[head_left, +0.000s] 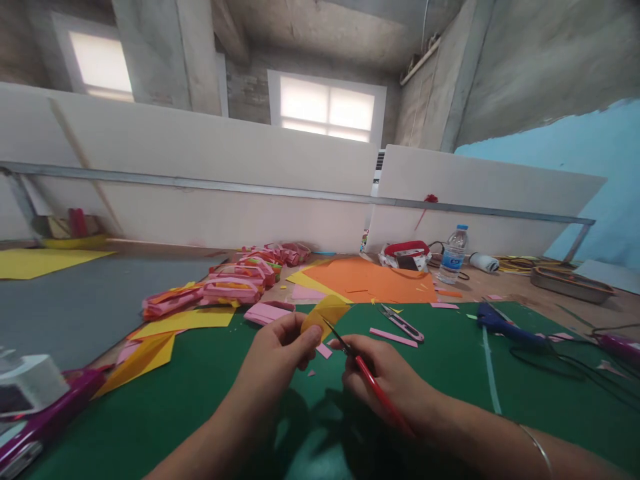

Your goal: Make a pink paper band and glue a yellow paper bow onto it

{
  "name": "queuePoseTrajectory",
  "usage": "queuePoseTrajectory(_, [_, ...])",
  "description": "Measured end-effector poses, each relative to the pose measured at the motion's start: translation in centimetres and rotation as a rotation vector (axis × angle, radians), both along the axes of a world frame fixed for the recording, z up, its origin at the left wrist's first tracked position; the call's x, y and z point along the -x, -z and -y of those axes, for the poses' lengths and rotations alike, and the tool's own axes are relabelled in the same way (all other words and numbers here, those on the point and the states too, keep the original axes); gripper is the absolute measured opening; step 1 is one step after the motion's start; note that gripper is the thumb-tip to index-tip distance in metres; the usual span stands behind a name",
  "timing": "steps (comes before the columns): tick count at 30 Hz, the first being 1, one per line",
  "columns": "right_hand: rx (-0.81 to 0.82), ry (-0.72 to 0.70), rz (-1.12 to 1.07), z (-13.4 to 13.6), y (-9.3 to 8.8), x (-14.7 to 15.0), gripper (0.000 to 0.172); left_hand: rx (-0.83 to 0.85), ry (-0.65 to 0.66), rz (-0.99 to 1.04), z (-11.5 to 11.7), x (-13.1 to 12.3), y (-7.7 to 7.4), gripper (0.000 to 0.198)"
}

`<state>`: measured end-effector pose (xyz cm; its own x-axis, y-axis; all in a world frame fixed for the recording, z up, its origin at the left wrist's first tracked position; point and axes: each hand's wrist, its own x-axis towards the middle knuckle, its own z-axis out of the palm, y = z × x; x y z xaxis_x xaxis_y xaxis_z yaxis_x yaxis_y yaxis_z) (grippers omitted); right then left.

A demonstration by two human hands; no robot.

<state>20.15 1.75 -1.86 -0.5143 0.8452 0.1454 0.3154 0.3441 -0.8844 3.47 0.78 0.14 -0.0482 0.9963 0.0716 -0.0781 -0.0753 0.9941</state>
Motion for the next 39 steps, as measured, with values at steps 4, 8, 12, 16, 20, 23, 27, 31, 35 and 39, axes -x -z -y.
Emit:
queuePoseTrajectory(4, [-0.093, 0.055, 0.052, 0.26, -0.65, -0.14, 0.037, -0.09, -0.097, -0.056, 0.51, -0.27, -0.51, 0.017])
queuePoseTrajectory(8, [-0.182, 0.1, 0.09, 0.36, -1.0, -0.14, 0.035, -0.09, -0.071, -0.04, 0.66, -0.67, -0.33, 0.015])
queuePoseTrajectory(12, [-0.198, 0.117, 0.142, 0.41, -0.81, -0.15, 0.033, -0.068, -0.048, -0.039, 0.62, -0.84, -0.14, 0.015])
queuePoseTrajectory(16, [-0.188, 0.126, 0.138, 0.44, -0.71, -0.15, 0.031, -0.06, -0.05, -0.05, 0.59, -0.87, -0.12, 0.017])
queuePoseTrajectory(20, [-0.16, 0.122, 0.143, 0.33, -0.74, -0.16, 0.03, -0.059, -0.053, -0.058, 0.49, -0.86, 0.0, 0.02])
queuePoseTrajectory(23, [-0.172, 0.122, 0.156, 0.3, -0.75, -0.2, 0.026, -0.047, -0.044, -0.061, 0.41, -0.83, 0.12, 0.02])
queuePoseTrajectory(27, [-0.166, 0.126, 0.165, 0.37, -0.81, -0.25, 0.022, -0.049, -0.028, -0.061, 0.36, -0.79, 0.22, 0.018])
queuePoseTrajectory(31, [-0.164, 0.141, 0.181, 0.44, -0.9, -0.2, 0.017, -0.059, -0.036, -0.057, 0.33, -0.78, 0.22, 0.017])
queuePoseTrajectory(35, [-0.185, 0.154, 0.212, 0.43, -1.01, -0.19, 0.017, -0.028, -0.036, -0.05, 0.31, -0.77, 0.14, 0.021])
queuePoseTrajectory(39, [-0.219, 0.171, 0.262, 0.27, -1.08, -0.34, 0.018, -0.016, -0.039, -0.047, 0.33, -0.8, 0.05, 0.022])
